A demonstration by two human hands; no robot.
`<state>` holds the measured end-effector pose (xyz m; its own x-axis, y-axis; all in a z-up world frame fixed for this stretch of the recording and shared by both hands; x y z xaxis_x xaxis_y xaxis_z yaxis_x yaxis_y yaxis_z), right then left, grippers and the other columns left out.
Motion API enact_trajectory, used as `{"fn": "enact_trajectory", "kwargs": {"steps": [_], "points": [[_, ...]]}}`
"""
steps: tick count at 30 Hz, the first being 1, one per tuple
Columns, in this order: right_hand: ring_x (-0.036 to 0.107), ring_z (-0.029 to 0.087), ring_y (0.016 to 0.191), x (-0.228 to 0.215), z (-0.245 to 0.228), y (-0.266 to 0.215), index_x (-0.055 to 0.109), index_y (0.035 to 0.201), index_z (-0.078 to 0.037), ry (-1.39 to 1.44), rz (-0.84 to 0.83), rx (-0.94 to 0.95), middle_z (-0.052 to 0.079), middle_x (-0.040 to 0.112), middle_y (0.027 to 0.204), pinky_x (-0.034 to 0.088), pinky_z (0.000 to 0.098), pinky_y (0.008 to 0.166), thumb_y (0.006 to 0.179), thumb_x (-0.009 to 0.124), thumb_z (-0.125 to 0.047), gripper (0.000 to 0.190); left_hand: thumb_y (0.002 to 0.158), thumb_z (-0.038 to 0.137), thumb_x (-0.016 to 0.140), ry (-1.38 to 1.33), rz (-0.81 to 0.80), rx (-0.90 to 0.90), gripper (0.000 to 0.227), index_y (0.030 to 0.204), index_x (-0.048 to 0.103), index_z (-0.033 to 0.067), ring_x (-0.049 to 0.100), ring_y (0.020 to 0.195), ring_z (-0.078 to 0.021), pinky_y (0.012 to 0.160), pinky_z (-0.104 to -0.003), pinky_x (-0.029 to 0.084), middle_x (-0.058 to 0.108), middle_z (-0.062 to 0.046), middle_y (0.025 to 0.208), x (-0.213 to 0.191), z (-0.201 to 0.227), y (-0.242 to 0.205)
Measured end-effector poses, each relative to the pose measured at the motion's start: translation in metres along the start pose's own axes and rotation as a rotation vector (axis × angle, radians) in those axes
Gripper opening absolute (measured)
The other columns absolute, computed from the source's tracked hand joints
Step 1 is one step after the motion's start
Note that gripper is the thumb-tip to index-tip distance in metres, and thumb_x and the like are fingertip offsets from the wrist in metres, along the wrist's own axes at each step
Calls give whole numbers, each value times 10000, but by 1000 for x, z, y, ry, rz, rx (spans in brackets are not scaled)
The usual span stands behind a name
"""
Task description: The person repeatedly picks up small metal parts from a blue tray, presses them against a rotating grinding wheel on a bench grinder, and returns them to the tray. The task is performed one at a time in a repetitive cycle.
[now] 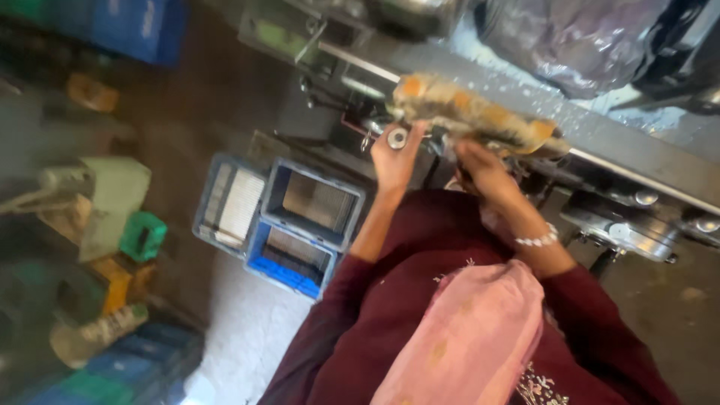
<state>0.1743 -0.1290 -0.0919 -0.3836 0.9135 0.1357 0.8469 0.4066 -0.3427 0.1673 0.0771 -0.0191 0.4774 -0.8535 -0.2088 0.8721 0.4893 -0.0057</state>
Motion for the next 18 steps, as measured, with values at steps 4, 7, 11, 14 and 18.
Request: {"fn": "enact_trajectory", "kwargs": {"steps": [4, 7, 11, 14, 18], "points": [[405, 71, 501, 64, -31, -5, 574, 972, -132, 617, 40, 239, 18, 600, 805, 281, 212, 426, 1097, 438, -274, 232, 896, 199, 817, -48, 86, -57, 371, 677, 575, 24, 438, 577, -35, 498, -261, 410, 534, 14, 595, -8, 3, -18], [383, 66, 504, 86, -42, -13, 579, 1009, -97, 659, 34, 259, 36, 613, 838, 280, 209, 427, 1107, 473, -241, 204, 882, 199, 826, 12, 138, 60, 373, 682, 561, 29, 445, 561, -64, 505, -269, 418, 533, -25, 602, -28, 14, -28], [375, 66, 506, 111, -29, -27, 583, 977, -35, 704, -11, 239, 62, 655, 890, 278, 210, 432, 1101, 477, -206, 236, 861, 219, 841, 96, 221, 192, 335, 722, 592, 43, 527, 573, -165, 557, -331, 432, 584, -79, 668, -56, 20, -46], [357, 53, 464, 116, -23, -30, 589, 935, -43, 578, -5, 320, 51, 637, 827, 262, 208, 402, 1091, 484, -204, 248, 843, 228, 853, 203, 244, 222, 358, 690, 573, 66, 541, 619, -240, 602, -375, 439, 579, -70, 678, -76, 28, -52], [324, 45, 403, 114, -29, -28, 617, 910, -55, 193, -304, 440, 34, 604, 705, 233, 207, 360, 1063, 478, -212, 260, 806, 206, 838, 343, 34, 754, 279, 702, 600, 104, 553, 632, -258, 629, -390, 416, 576, -56, 681, -101, 60, -63]]}}
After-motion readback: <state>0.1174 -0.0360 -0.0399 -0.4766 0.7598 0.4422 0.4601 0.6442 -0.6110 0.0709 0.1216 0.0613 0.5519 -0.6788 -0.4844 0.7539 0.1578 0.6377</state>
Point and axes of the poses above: each hand's wrist, its own y-axis towards the middle knuckle, its own x-axis out of the palm, z = x × y, the point moved 7 cm from there along y, towards the middle knuckle
